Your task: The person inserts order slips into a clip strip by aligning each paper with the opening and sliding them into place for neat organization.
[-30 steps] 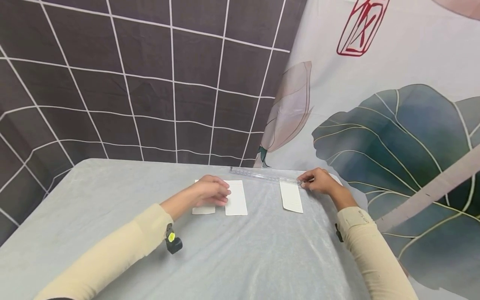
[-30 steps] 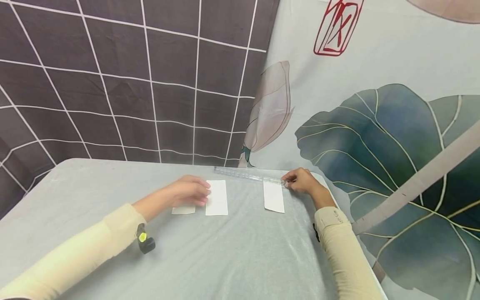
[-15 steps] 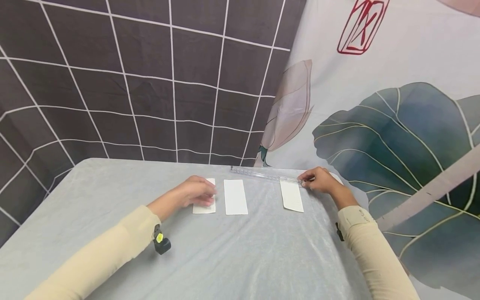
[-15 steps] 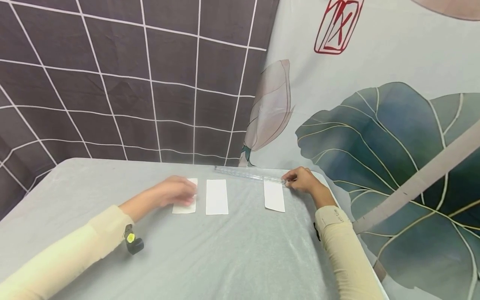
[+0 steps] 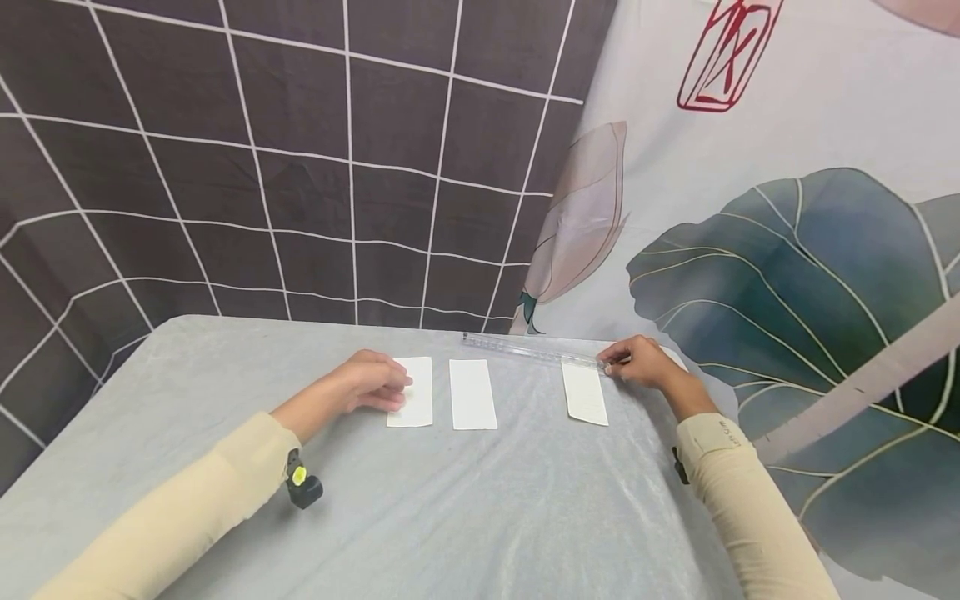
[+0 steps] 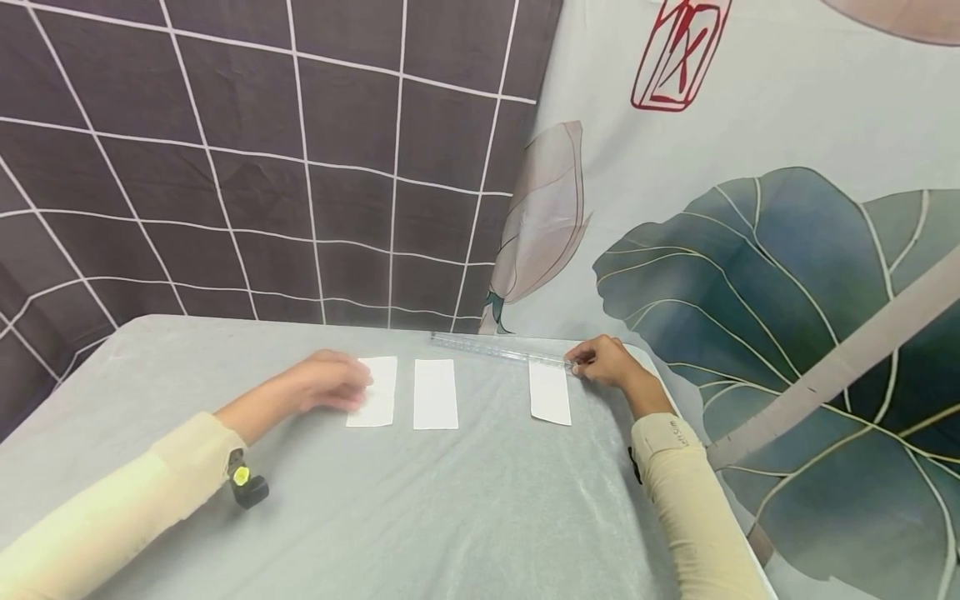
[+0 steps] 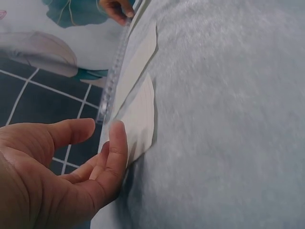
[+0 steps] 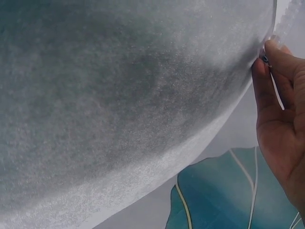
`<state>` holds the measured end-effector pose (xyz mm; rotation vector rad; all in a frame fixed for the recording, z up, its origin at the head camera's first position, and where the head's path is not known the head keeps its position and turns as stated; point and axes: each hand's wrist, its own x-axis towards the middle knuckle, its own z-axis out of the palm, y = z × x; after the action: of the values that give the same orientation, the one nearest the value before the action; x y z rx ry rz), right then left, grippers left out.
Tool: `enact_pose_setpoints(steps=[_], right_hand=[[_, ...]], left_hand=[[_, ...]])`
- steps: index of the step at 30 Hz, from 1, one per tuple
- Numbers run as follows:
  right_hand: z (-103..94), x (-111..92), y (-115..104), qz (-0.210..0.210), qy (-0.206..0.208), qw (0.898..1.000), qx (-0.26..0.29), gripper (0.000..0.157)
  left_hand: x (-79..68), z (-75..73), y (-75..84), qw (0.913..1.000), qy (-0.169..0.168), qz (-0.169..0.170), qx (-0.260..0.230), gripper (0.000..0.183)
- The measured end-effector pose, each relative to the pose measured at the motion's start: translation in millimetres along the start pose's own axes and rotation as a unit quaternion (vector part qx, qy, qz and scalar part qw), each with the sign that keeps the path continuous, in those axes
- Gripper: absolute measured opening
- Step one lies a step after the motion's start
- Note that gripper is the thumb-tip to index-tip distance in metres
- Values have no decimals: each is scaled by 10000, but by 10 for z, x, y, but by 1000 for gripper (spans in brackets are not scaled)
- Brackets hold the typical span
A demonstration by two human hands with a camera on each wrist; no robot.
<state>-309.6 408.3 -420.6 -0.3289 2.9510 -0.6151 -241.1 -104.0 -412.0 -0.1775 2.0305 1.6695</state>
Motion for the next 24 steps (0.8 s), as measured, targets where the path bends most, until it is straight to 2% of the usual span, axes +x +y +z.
enact_pose_setpoints(steps=[11,17,24], right_hand=[[-6,8,5,-37,-22,10000,-19,23],[10,0,2,3,-14,10000,-27,23],[-7,6,2,-25,-13,10000,-44,23]], left_hand=[[-43,-118,10,9996,157,-175,172,45],[-24,-120,7,9983,412,-300,298,38],[-14,-74,10,9958,631,-140,642,24]])
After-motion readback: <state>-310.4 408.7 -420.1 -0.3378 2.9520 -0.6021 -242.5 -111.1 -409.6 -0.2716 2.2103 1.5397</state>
